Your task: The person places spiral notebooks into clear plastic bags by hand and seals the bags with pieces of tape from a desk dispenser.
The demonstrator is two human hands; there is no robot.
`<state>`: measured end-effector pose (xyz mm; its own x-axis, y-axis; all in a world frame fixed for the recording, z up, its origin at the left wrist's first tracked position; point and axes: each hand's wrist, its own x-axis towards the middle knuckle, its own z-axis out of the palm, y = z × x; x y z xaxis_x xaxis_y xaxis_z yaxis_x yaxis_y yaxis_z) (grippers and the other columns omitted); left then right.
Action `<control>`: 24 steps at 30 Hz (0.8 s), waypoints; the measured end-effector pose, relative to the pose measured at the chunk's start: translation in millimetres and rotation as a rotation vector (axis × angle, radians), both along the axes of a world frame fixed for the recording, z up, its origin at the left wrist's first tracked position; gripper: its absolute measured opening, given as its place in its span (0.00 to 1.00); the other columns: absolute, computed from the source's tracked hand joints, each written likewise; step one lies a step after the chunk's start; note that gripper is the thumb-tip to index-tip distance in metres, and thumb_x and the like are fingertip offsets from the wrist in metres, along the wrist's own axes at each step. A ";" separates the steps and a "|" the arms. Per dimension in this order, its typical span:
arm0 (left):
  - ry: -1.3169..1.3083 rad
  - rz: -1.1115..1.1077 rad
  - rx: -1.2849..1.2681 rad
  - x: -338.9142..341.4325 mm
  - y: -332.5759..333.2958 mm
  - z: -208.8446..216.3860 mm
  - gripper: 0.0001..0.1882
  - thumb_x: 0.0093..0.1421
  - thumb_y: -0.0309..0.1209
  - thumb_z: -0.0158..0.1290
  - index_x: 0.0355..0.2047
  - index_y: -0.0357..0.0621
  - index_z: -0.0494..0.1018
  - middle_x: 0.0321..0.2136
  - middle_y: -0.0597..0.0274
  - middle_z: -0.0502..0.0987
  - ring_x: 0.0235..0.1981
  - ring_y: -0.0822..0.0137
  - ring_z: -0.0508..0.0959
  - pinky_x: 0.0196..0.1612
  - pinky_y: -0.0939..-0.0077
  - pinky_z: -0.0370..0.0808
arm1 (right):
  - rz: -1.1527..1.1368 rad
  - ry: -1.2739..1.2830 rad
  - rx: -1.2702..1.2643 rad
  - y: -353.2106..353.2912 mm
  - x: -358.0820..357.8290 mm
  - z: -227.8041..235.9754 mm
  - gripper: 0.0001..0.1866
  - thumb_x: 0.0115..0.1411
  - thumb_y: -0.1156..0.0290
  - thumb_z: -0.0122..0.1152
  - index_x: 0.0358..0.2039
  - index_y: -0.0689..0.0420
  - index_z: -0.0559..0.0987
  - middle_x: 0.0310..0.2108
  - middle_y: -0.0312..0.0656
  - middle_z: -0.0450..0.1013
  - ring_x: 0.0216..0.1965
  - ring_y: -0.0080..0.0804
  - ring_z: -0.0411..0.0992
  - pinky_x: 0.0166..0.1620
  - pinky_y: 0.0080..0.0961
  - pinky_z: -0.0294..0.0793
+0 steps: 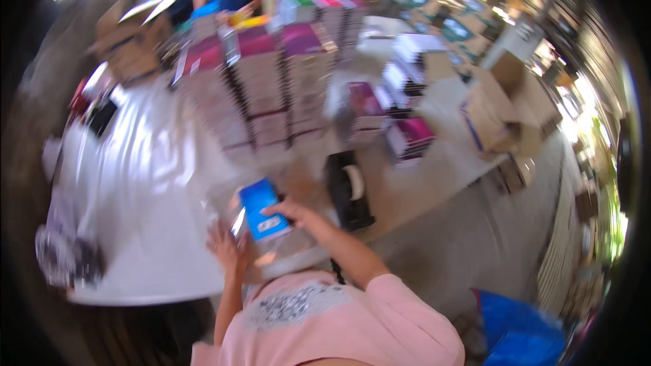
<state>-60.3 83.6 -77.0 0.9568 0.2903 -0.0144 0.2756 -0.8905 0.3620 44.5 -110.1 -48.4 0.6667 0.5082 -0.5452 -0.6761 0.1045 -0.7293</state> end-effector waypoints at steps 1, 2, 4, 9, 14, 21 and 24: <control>0.034 0.018 0.041 -0.1 -0.2 6.7 0.34 0.54 0.45 0.54 0.59 0.46 0.60 0.61 0.42 0.52 0.63 0.46 0.51 0.61 0.45 0.48 | 0.007 -0.004 0.040 1.3 0.2 -3.1 0.31 0.42 0.68 0.72 0.47 0.63 0.70 0.41 0.46 0.74 0.38 0.34 0.75 0.42 0.34 0.77; -0.269 -0.081 0.029 -1.8 19.9 -10.5 0.33 0.53 0.40 0.55 0.58 0.45 0.61 0.60 0.42 0.54 0.61 0.46 0.56 0.60 0.47 0.53 | -0.014 -0.093 0.031 7.4 0.9 -3.8 0.32 0.42 0.68 0.73 0.48 0.63 0.70 0.40 0.45 0.74 0.38 0.34 0.75 0.42 0.34 0.77; -0.584 -0.108 -0.073 10.9 25.0 -14.4 0.30 0.52 0.32 0.57 0.56 0.43 0.62 0.55 0.43 0.59 0.53 0.49 0.66 0.54 0.54 0.64 | -0.025 -0.100 -0.035 4.5 2.3 -8.4 0.34 0.41 0.68 0.72 0.49 0.62 0.70 0.40 0.44 0.74 0.38 0.34 0.75 0.43 0.34 0.77; -0.592 0.253 -0.838 19.6 61.6 -9.1 0.17 0.54 0.26 0.56 0.44 0.37 0.70 0.35 0.55 0.73 0.36 0.66 0.75 0.33 0.74 0.73 | -0.035 -0.127 -0.083 1.3 -4.5 5.1 0.31 0.40 0.68 0.73 0.46 0.61 0.73 0.39 0.44 0.75 0.36 0.33 0.76 0.40 0.33 0.77; -0.407 0.205 -0.788 22.2 66.1 -7.8 0.04 0.55 0.25 0.55 0.29 0.37 0.73 0.18 0.62 0.74 0.23 0.71 0.74 0.23 0.79 0.68 | -0.031 -0.133 -0.079 1.7 -0.7 -11.0 0.30 0.40 0.67 0.73 0.45 0.60 0.73 0.38 0.45 0.75 0.36 0.32 0.76 0.41 0.31 0.76; -0.515 0.031 0.137 18.1 62.2 -0.3 0.06 0.52 0.24 0.54 0.32 0.38 0.74 0.20 0.54 0.75 0.20 0.55 0.74 0.25 0.60 0.68 | 0.010 -0.138 -0.123 3.7 -2.1 -3.3 0.27 0.41 0.64 0.73 0.41 0.62 0.75 0.36 0.44 0.76 0.33 0.31 0.76 0.38 0.31 0.77; -0.551 -0.015 0.220 22.5 60.5 -6.3 0.13 0.53 0.24 0.53 0.41 0.40 0.75 0.22 0.53 0.76 0.21 0.52 0.74 0.26 0.57 0.68 | -0.037 -0.166 -0.162 2.7 -2.6 -5.6 0.29 0.40 0.64 0.73 0.42 0.63 0.75 0.35 0.45 0.76 0.34 0.32 0.76 0.39 0.31 0.77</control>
<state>-37.8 144.2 -83.3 0.8103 0.2163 0.5446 0.0863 -0.9633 0.2541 41.9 -107.4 -54.0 0.7704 0.3965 -0.4992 -0.5434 -0.0010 -0.8394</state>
